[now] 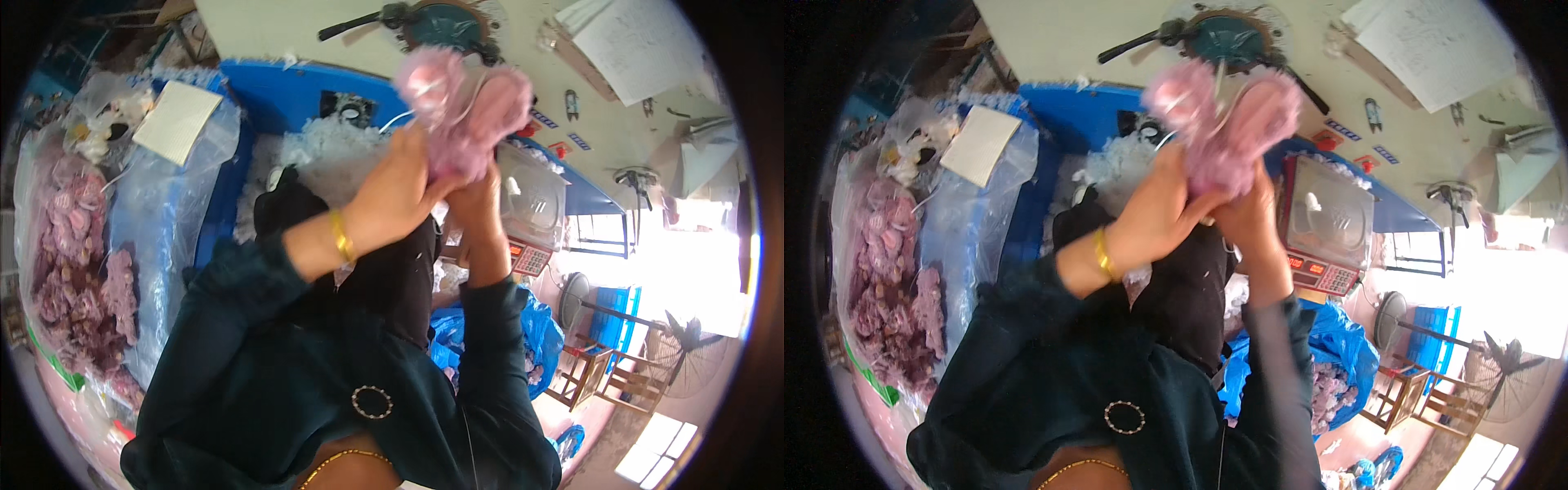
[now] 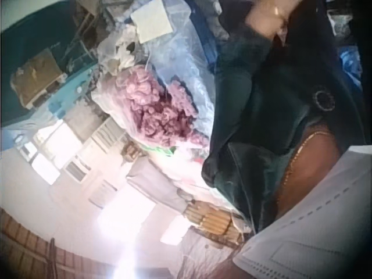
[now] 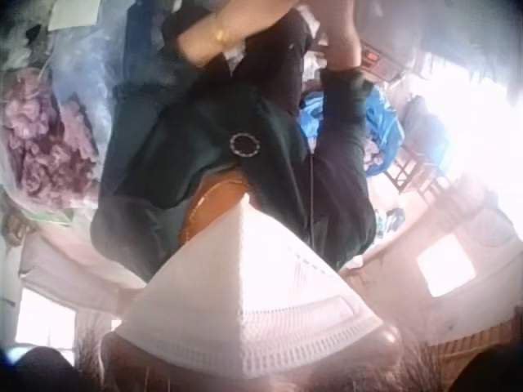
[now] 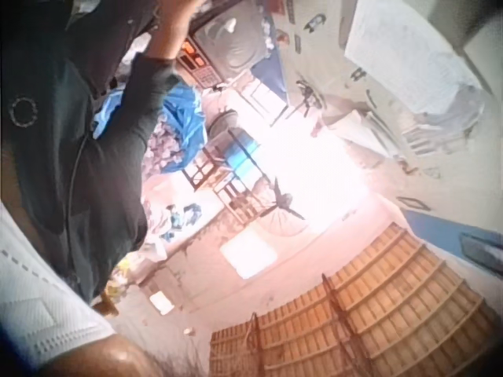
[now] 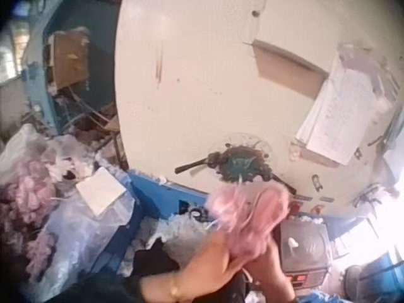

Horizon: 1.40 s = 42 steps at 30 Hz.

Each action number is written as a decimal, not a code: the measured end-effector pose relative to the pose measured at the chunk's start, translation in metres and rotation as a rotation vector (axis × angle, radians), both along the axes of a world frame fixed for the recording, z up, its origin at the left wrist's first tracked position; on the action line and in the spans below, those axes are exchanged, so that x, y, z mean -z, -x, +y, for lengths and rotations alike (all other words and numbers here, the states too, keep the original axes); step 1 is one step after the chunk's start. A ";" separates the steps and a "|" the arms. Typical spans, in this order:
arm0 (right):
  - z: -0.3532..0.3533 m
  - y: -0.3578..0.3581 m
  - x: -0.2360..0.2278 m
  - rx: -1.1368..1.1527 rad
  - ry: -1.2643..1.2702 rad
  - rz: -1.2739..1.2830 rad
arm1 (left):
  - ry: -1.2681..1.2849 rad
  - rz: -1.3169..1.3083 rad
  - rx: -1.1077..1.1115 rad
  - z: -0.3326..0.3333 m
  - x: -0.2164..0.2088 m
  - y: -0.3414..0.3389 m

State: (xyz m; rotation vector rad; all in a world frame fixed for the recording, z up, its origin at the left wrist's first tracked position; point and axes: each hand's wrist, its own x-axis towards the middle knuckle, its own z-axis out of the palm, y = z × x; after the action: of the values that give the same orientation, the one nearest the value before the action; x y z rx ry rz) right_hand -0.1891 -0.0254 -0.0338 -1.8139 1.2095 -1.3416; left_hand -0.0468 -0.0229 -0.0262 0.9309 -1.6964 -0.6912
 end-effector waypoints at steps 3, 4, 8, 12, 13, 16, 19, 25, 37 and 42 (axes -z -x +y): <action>-0.030 0.007 0.002 0.019 -0.001 0.204 | -0.016 -0.057 0.029 -0.033 0.008 -0.003; -0.031 -0.003 -0.001 -0.007 0.038 0.268 | -0.036 -0.033 0.026 -0.027 0.011 -0.007; -0.006 -0.001 -0.011 -0.020 0.320 0.685 | 0.174 -0.071 -0.079 0.005 0.026 -0.023; 0.028 -0.008 -0.013 0.139 0.030 0.464 | -0.118 -0.041 -0.049 0.036 0.050 -0.083; 0.033 0.003 -0.001 0.107 0.018 0.501 | -0.177 -0.063 -0.082 0.040 0.059 -0.103; 0.067 0.089 0.032 0.150 -0.069 0.848 | -0.356 -0.397 -0.639 0.069 0.076 -0.215; 0.114 0.148 0.024 0.132 -0.706 0.333 | -0.560 -0.986 -1.312 0.146 0.127 -0.352; 0.179 0.251 0.017 0.222 -0.837 1.011 | -0.772 -1.016 -1.416 0.226 0.160 -0.455; 0.035 -0.107 -0.019 -0.456 0.098 0.792 | -0.038 -0.610 -0.043 0.058 0.036 -0.150; 0.017 -0.059 -0.006 -0.554 -0.645 0.151 | 0.207 -0.340 -0.296 0.058 -0.011 -0.126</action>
State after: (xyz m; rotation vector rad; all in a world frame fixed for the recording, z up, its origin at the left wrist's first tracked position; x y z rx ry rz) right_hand -0.1297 -0.0080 -0.0278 -1.6053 0.9532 -0.4408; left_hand 0.0797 0.0351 -0.0156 1.1670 -1.8292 -0.1621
